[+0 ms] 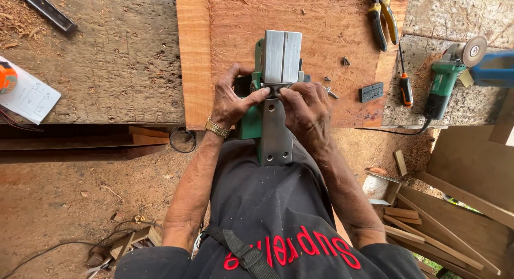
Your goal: The person assembles a green and silver handheld tool on a wooden workbench. They insert a metal blade into the tool's housing and secure it using a small wrench to tighten the screws. The person repeatedly adjusts the blade and checks the fit throughout the process.
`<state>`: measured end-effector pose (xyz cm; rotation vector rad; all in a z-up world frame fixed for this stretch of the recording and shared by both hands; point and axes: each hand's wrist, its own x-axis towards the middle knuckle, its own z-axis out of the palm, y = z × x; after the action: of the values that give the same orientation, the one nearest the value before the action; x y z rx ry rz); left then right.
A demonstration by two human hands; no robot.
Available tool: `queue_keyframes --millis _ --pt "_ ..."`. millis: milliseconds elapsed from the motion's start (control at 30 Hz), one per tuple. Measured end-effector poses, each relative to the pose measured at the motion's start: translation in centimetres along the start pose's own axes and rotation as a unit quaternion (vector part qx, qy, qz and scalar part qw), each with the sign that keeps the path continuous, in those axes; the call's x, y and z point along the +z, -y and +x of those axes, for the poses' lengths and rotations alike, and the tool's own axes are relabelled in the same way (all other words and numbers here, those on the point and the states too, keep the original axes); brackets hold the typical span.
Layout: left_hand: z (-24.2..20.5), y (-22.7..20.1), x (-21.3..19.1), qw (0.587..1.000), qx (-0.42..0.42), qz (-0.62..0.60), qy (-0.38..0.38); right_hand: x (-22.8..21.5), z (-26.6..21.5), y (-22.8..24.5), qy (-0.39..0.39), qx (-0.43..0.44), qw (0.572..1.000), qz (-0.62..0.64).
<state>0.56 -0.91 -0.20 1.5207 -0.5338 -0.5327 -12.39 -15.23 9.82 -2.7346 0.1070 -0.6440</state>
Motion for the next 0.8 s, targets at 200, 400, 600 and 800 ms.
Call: queue_keyframes --millis 200,400,600,800 --pt "0.2 -0.2 0.3 0.999 0.022 0.023 -0.003 1.7 0.0 -0.6 -0.014 -0.009 0.989 -0.145" --pt "0.3 -0.4 0.3 1.000 -0.013 0.009 -0.001 1.9 -0.1 -2.0 0.090 0.091 0.976 -0.178" --pt "0.1 0.0 0.3 1.000 -0.007 -0.004 -0.003 -1.7 0.0 -0.9 0.099 0.050 0.992 0.055" --pt "0.1 0.1 0.5 1.000 -0.005 0.023 -0.014 0.1 -0.3 -1.6 0.067 -0.013 0.997 -0.027"
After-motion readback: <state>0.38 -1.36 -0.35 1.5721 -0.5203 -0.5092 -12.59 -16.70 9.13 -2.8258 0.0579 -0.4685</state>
